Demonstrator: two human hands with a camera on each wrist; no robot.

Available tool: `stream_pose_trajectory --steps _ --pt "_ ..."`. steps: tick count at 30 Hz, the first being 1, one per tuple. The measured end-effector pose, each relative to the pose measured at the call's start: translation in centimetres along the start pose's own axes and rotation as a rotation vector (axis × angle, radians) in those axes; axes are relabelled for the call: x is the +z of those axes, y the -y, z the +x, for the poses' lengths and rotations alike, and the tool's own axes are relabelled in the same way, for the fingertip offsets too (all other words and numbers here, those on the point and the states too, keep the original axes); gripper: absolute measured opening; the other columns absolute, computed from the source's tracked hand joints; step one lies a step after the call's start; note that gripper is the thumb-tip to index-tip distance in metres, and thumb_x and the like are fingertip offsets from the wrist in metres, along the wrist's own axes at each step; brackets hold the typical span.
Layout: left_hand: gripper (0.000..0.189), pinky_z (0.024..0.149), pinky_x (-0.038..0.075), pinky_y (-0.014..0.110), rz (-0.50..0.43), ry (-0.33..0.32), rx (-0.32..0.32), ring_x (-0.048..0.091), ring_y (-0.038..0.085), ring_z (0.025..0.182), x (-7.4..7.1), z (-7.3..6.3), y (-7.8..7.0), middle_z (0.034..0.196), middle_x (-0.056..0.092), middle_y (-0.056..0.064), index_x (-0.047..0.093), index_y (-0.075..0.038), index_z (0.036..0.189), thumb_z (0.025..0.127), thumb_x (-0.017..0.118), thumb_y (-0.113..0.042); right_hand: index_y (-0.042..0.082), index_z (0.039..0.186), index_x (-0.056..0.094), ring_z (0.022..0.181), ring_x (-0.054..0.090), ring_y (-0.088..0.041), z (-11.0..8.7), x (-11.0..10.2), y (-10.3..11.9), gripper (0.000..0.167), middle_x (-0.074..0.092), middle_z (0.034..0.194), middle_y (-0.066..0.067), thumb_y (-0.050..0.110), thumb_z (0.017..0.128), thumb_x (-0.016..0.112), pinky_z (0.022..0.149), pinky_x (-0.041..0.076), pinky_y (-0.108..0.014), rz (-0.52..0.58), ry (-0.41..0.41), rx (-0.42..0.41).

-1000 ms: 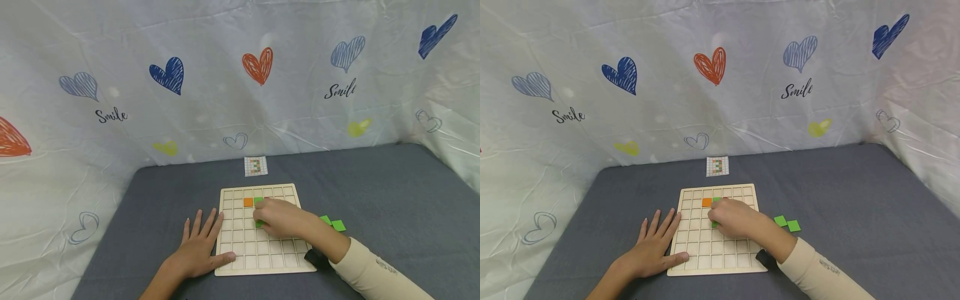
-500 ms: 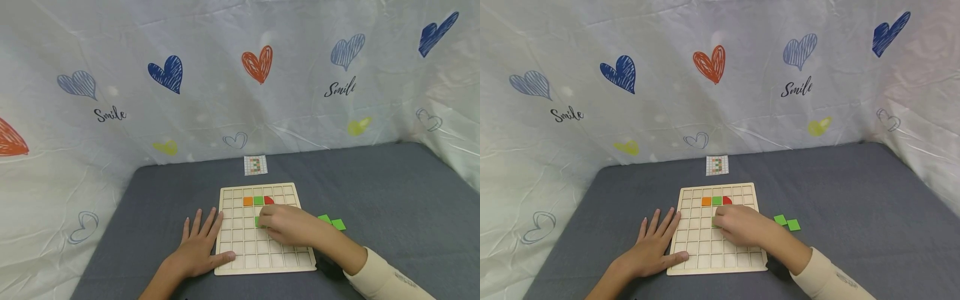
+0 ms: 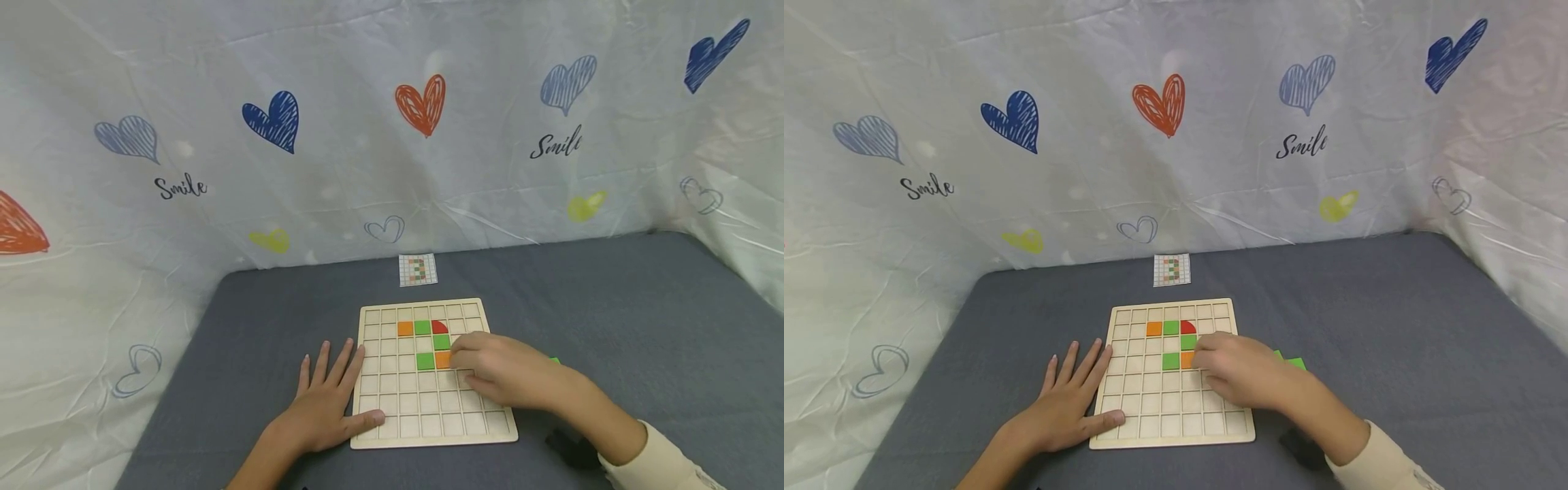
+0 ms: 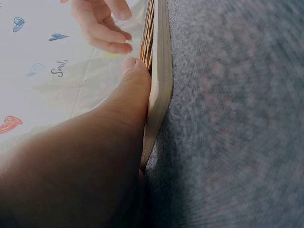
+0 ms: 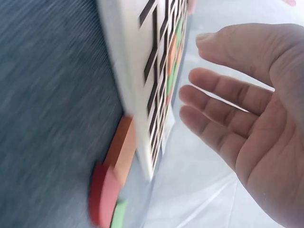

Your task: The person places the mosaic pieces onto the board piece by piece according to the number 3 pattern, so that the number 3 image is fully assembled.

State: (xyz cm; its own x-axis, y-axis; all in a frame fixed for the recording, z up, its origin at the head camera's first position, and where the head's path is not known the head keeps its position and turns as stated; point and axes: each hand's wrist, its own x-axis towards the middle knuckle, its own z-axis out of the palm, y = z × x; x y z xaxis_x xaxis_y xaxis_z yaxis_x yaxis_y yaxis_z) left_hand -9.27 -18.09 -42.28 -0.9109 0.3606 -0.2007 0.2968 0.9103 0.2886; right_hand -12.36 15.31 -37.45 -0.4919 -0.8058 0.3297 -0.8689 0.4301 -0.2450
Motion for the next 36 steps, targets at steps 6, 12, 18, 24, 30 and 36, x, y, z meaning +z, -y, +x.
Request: stream_pose_trajectory --steps 6,12,18,24,30,36 --pt "0.109 0.112 -0.010 0.067 0.005 0.013 -0.001 -0.014 0.038 0.150 -0.1 0.0 -0.1 0.167 -0.004 0.001 0.006 -0.024 0.163 0.082 0.040 -0.089 0.013 0.105 0.073 0.100 0.061 -0.011 -2.4 -1.1 -1.2 0.025 0.064 0.113 0.005 -0.001 0.085 0.074 0.080 0.054 -0.032 0.079 0.002 0.084" --pt "0.106 0.111 -0.009 0.069 -0.031 0.025 0.012 -0.011 0.042 0.150 -1.1 -0.3 -0.8 0.168 0.002 0.007 0.010 -0.022 0.164 0.085 0.047 -0.083 0.016 0.110 0.073 0.101 0.062 -0.011 -5.4 -2.4 -2.4 0.030 0.063 0.117 0.007 0.003 0.083 0.080 0.078 0.055 -0.032 0.072 0.028 0.226" --pt "0.106 0.111 -0.009 0.069 -0.039 0.044 0.005 -0.012 0.042 0.149 -1.4 -0.4 -1.0 0.168 0.001 0.007 0.010 -0.021 0.164 0.086 0.046 -0.083 0.019 0.109 0.073 0.099 0.062 -0.013 -8.0 -2.9 -3.4 0.036 0.063 0.114 0.009 0.006 0.078 0.086 0.079 0.056 -0.036 0.021 0.029 0.277" --pt "0.107 0.111 -0.010 0.068 -0.032 0.030 0.000 -0.013 0.040 0.150 -0.9 -0.4 -0.8 0.168 0.000 0.006 0.009 -0.022 0.164 0.084 0.044 -0.085 0.019 0.108 0.073 0.098 0.061 -0.014 -8.6 -3.1 -3.7 0.036 0.064 0.111 0.009 0.006 0.077 0.086 0.079 0.056 -0.039 0.007 0.054 0.309" --pt "0.106 0.111 -0.010 0.068 -0.029 0.030 0.003 -0.013 0.040 0.150 -0.8 -0.4 -0.7 0.168 0.000 0.006 0.008 -0.022 0.164 0.085 0.046 -0.083 0.017 0.108 0.074 0.097 0.059 -0.014 -8.6 -2.9 -3.8 0.036 0.064 0.109 0.009 0.005 0.076 0.085 0.078 0.056 -0.039 -0.008 0.060 0.314" --pt "0.106 0.111 -0.008 0.069 -0.027 0.027 0.003 -0.011 0.041 0.150 -1.1 -0.4 -0.9 0.168 0.002 0.007 0.011 -0.021 0.164 0.085 0.046 -0.083 0.017 0.107 0.073 0.092 0.059 -0.010 -8.8 -2.8 -3.9 0.036 0.063 0.106 0.010 0.005 0.075 0.086 0.074 0.055 -0.036 -0.014 0.046 0.301"
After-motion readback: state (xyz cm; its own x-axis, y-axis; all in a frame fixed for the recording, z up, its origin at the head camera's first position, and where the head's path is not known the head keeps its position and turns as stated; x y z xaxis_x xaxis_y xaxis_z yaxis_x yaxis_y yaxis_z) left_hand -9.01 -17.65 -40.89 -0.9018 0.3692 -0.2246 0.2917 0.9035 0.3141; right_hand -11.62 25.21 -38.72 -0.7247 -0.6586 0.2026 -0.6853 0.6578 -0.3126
